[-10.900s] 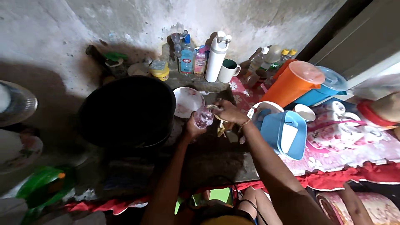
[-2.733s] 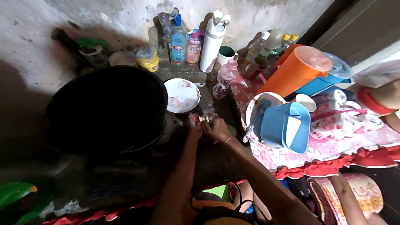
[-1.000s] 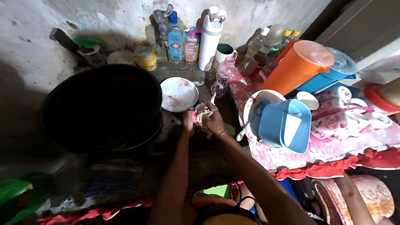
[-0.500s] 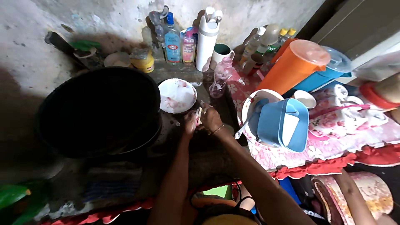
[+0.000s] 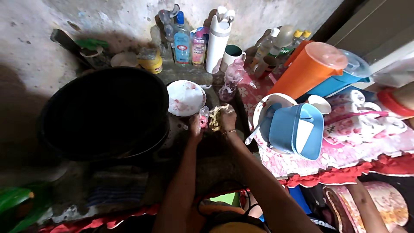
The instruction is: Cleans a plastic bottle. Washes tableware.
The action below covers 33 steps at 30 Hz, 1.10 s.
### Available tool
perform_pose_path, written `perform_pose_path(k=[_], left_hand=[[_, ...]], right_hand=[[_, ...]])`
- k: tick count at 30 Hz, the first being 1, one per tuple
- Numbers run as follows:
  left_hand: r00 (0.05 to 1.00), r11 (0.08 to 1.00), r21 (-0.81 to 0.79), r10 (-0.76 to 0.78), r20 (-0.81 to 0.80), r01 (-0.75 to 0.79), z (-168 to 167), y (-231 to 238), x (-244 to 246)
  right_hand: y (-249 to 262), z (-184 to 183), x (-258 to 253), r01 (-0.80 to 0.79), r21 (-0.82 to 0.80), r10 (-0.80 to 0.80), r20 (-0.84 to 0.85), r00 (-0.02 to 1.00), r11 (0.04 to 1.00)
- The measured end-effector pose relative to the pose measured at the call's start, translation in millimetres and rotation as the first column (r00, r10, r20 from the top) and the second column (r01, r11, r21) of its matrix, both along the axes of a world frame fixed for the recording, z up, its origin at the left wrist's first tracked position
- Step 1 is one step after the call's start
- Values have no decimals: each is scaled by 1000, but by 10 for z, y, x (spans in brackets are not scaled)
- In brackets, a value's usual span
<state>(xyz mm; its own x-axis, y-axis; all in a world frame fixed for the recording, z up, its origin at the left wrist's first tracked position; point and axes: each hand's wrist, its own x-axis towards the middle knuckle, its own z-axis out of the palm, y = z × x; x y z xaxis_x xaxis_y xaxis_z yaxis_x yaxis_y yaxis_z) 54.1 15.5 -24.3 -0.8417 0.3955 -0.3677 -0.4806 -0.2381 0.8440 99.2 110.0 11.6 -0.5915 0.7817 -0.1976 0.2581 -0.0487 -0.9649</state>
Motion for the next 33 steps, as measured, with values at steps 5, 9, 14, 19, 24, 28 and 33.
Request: perform_pose_path(k=[5,9,14,19,24,28,33], left_hand=[[995,998,36,45,-88,-42,-157,1,13],[992,997,-52,46,-121,-52,-128,10,8],[992,986,-163,-36,-122,15,-37,61,-3],[975,976,-206,17,-222,-64,5,44,38],[990,987,-148,43,-135,-63,-11,4,6],[993,990,-121,56,-108,-69,23,-15,27],[997,994,-108,-11,-76,2,-52,6,5]], right_hand=[[-334,218,127,-632,347,465,456,759,693],[-177,290,121,-697,335,471,547,692,634],[-96,187,-1,-423,350,299,356,885,836],[-63,222,-65,-459,339,298,430,852,821],[-164,185,-73,-465,440,365,295,883,769],[-18,181,-47,-598,432,421,440,793,675],[-132,196,-33,-462,502,350,306,886,731]])
